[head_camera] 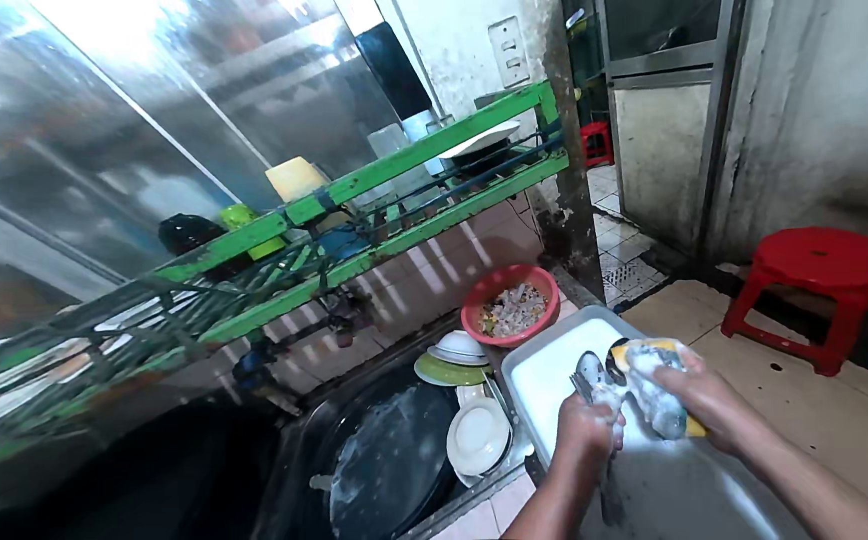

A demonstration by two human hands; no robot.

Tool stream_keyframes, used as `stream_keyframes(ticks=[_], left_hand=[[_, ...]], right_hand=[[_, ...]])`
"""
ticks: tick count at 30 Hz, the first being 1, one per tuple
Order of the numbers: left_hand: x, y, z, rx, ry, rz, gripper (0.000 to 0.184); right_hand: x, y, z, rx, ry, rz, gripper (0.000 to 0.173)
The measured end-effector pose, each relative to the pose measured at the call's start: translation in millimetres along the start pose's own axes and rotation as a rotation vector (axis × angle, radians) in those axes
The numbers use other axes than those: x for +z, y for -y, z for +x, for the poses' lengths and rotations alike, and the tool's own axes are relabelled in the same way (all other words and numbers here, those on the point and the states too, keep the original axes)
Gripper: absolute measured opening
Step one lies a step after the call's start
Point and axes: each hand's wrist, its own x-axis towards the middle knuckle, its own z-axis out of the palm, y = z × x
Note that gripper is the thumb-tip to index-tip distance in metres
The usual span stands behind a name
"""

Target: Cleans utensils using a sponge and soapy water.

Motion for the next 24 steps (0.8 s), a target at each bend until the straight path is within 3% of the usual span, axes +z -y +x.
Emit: stream_keyframes(ticks=[3,6,8,12,15,18,21,24], left_hand=[[4.3,6.4,-8.2,0.082,0.034,-0.001,0.009],[3.1,12.9,-11.9,0.143,0.055,-0.032,0.005],[2.2,10.1,-11.5,0.144,0.039,-0.033,0.006],[-7.9,10.7,-8.9,0.169,0.007,0.025,0.01],[-11.1,17.0,-10.3,0.129,0.029,-0.036,0.006],[-16.6,16.0,-13.6,0.117,0.09,-0.129,0.007],[-23.8,14.7,-17.1,0.098,0.202,-0.189,0.01],[-29.8,16.3,-15.6,0.078,0.3,-0.192,0.013]], right_hand=[[-2.2,9.9,6.8,0.042,0.075,-0.174,0.054],[-1.2,10.9,18.0,-0.025,-0.058,-0.355,0.051],[5.7,8.4,15.2,-0.063,-0.093,-0.346,0.051],[16.2,6.6,1.3,-0.031,0.126,-0.363,0.057],[7.4,1.3,24.3,-0.137,0.001,-0.45,0.048],[-3.0,15.7,40.2,-0.143,-0.112,-0.236,0.049],[-4.1,29.6,28.9,-0.058,0.077,-0.297,0.055],[-10.0,33.4,20.2,-0.149,0.074,-0.338,0.04]])
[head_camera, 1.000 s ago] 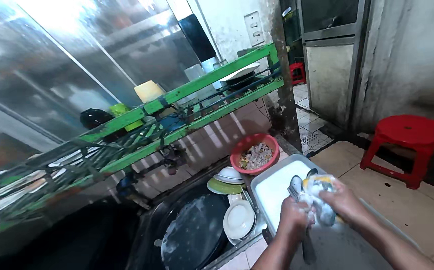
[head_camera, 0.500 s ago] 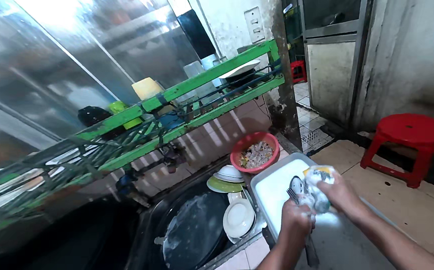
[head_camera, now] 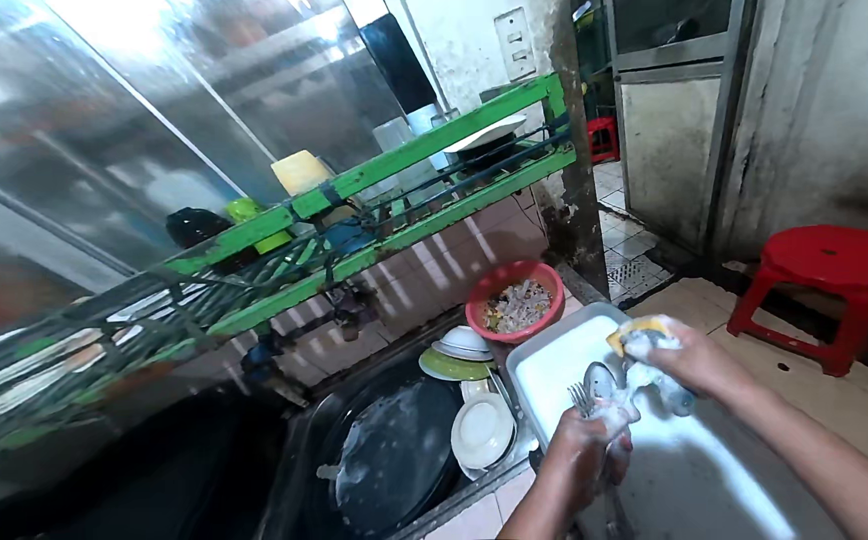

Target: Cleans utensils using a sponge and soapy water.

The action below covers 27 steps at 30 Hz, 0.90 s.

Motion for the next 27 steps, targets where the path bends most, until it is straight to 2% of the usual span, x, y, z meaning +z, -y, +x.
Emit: stream_keyframes(ticks=[2,5,9,12,14,16,18,21,23,25,27], left_hand=[[-4.3,3.2,2.1,0.007,-0.016,0.031,0.017],[2.1,4.6,8.7,0.006,-0.124,0.059,0.019],[18.1,-6.8,16.9,-0.067,-0.173,0.158,0.006],[12.1,-6.5,17.9,-0.086,-0.145,0.217,0.009],[3.6,-5.3,18.3,-0.014,-0.115,0.147,0.025],[-0.9,-5.7,22.6,0.049,-0.088,0.042,0.029],[0.4,-4.3,26.6,0.101,-0.077,0.029,0.029],[8.9,-4.2,26.4,0.068,-0.03,0.037,0.028],[10.6,-6.4,26.4,0.032,-0.061,-0.058,0.023],[6.0,-12.1,30.8,0.037,-0.094,-0.216,0.022],[3.1,-19.3,36.7,0.1,-0.156,-0.182,0.022]], right_hand=[[-8.2,-2.6,1.1,-0.068,-0.149,0.201,0.037],[-4.6,-4.3,-1.5,-0.001,-0.285,0.483,0.042],[42.2,-12.6,-24.6,0.116,-0.113,0.355,0.062],[26.5,-13.0,-18.6,0.12,-0.109,0.159,0.056],[-1.5,0.9,-15.3,0.198,0.009,-0.011,0.05],[-13.3,4.9,-15.0,0.26,0.271,-0.22,0.049],[-1.0,-2.8,-15.0,0.229,0.516,-0.404,0.055],[27.0,-14.1,-16.8,0.119,0.736,-0.522,0.054],[34.3,-26.9,-19.0,0.055,0.826,-0.554,0.05],[26.9,-33.6,-25.2,0.097,0.871,-0.605,0.05],[4.6,-28.1,-32.3,0.15,0.776,-0.511,0.049]])
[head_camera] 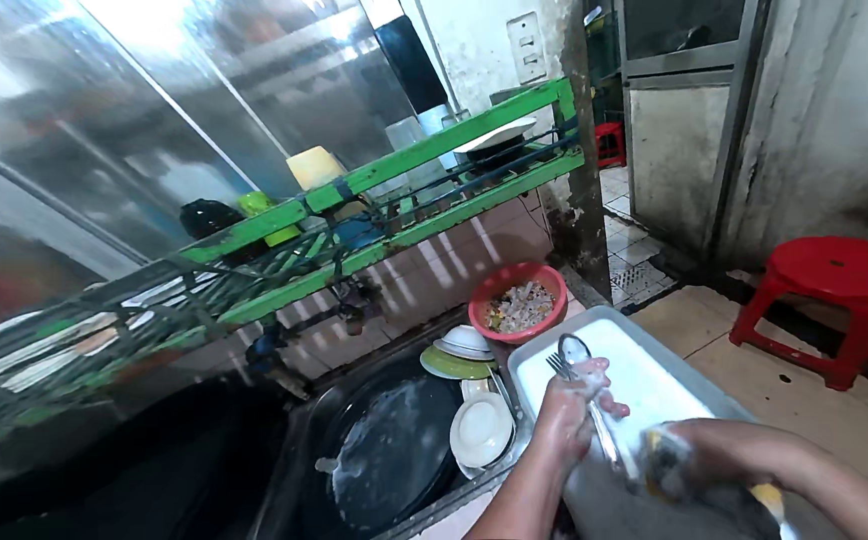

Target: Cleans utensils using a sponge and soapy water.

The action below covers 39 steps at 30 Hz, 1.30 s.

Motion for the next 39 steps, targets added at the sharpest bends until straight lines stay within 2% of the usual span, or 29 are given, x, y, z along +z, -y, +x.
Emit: stream_keyframes(ticks=[1,3,5,7,8,10,12,14,16,17,19,23,25,27,29,31,33,35,37,39], left_hand=[[1.3,-1.5,2.8,0.055,-0.032,0.146,0.023],[9.4,-0.5,4.1,0.165,-0.076,0.629,0.03],[24.6,2.3,1.1,0.229,-0.003,1.054,0.04],[38.9,12.2,-2.7,0.265,0.035,1.187,0.039],[42.6,12.3,-4.2,0.239,0.076,1.178,0.042],[38.3,10.3,-6.9,0.109,0.155,0.972,0.044],[28.7,9.7,-7.7,-0.071,0.214,0.665,0.025],[25.8,6.4,-7.5,-0.207,0.252,0.486,0.022],[28.8,9.2,-10.2,-0.209,0.226,0.427,0.019],[31.1,9.9,-13.2,-0.202,0.214,0.42,0.018],[32.5,9.9,-19.2,-0.2,0.193,0.445,0.018],[20.6,11.7,-24.2,-0.225,0.108,0.488,0.018],[13.4,11.7,-22.4,-0.212,0.058,0.444,0.021],[10.6,10.4,-20.5,-0.192,0.025,0.417,0.022],[12.5,9.1,-20.3,-0.183,0.023,0.422,0.02],[15.1,10.7,-20.4,-0.175,0.016,0.454,0.018],[16.5,13.1,-19.1,-0.181,-0.015,0.469,0.019],[18.3,15.0,-18.0,-0.159,-0.043,0.484,0.017],[15.9,17.4,-17.1,-0.12,-0.053,0.529,0.015],[7.0,23.4,-16.0,-0.097,-0.023,0.531,0.011]], right_hand=[[-6.8,-2.5,-7.8,-0.006,-0.106,0.13,0.049],[-16.9,6.3,-12.8,-0.023,-0.352,0.338,0.058],[-16.7,26.3,-13.1,-0.022,-0.565,0.331,0.067],[-6.2,31.4,-6.4,-0.041,-0.764,0.283,0.066],[-4.4,26.9,-2.9,-0.041,-0.839,0.285,0.061],[-8.5,11.1,1.8,-0.004,-0.899,0.389,0.053],[-14.4,-5.3,5.7,0.034,-0.923,0.604,0.052],[-15.3,-12.0,8.6,0.029,-0.86,0.747,0.06],[-5.9,-10.1,15.4,-0.024,-0.751,0.826,0.069],[-3.7,-6.1,15.8,-0.037,-0.735,0.853,0.068],[-11.6,-0.5,11.3,-0.031,-0.825,0.811,0.061],[-38.4,0.3,-6.3,-0.105,-1.153,0.749,0.055],[-41.8,5.6,-20.2,-0.147,-1.092,0.814,0.052],[-29.6,15.3,-26.2,-0.188,-0.861,0.819,0.05],[-14.2,21.9,-15.5,-0.153,-0.671,0.717,0.052],[-5.8,26.1,0.0,-0.086,-0.699,0.635,0.05],[-5.6,24.5,12.7,-0.064,-0.82,0.668,0.046],[0.8,24.2,19.1,-0.088,-0.862,0.734,0.047],[12.5,25.4,18.4,-0.131,-0.755,0.725,0.054],[11.8,23.3,16.2,-0.139,-0.677,0.604,0.057]])
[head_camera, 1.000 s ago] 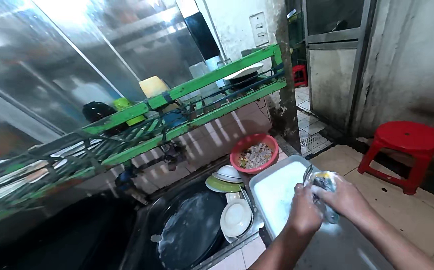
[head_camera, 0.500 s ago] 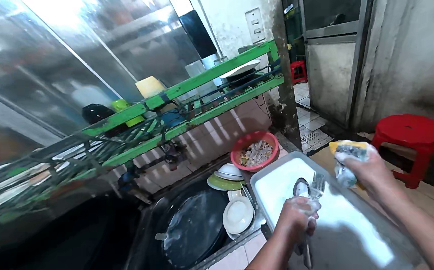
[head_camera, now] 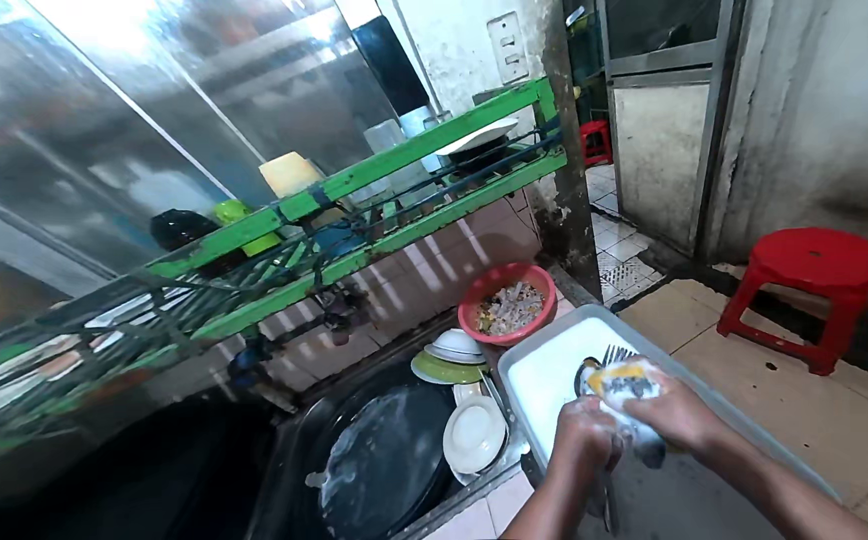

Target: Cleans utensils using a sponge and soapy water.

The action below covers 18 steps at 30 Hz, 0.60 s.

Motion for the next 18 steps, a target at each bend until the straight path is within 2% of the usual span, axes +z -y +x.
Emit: stream_keyframes(ticks=[3,5,6,8,10,11,13,16,18], left_hand=[[-1.6,11.1,1.4,-0.023,0.053,-0.146,0.011],[-4.0,10.2,3.5,-0.041,0.06,-0.232,0.016],[-6.2,8.5,3.3,-0.04,0.057,-0.248,0.018],[-8.2,4.6,1.5,-0.06,0.031,-0.265,0.019],[-7.7,2.2,0.9,-0.065,0.026,-0.271,0.019],[-7.0,2.2,1.0,-0.06,0.032,-0.267,0.018],[-5.3,3.4,1.3,-0.042,0.019,-0.289,0.019],[-3.0,-4.1,2.3,-0.025,-0.062,-0.364,0.019],[0.2,-8.3,1.4,-0.018,-0.092,-0.304,0.013]], right_hand=[[-16.8,-3.3,17.6,-0.114,-0.157,-0.177,0.047],[-31.6,8.2,27.0,-0.113,-0.251,-0.121,0.045],[-38.0,17.0,26.9,-0.052,-0.246,-0.035,0.045],[-45.6,26.2,19.0,0.054,-0.103,0.114,0.045],[-41.6,27.4,11.9,0.097,0.081,0.116,0.047],[-35.4,25.1,12.1,0.103,0.109,0.059,0.048],[-22.6,16.9,17.6,0.088,0.027,0.004,0.047],[-10.7,6.2,18.8,0.031,-0.112,0.106,0.049],[-0.8,-1.7,9.6,0.013,-0.055,0.158,0.052]])
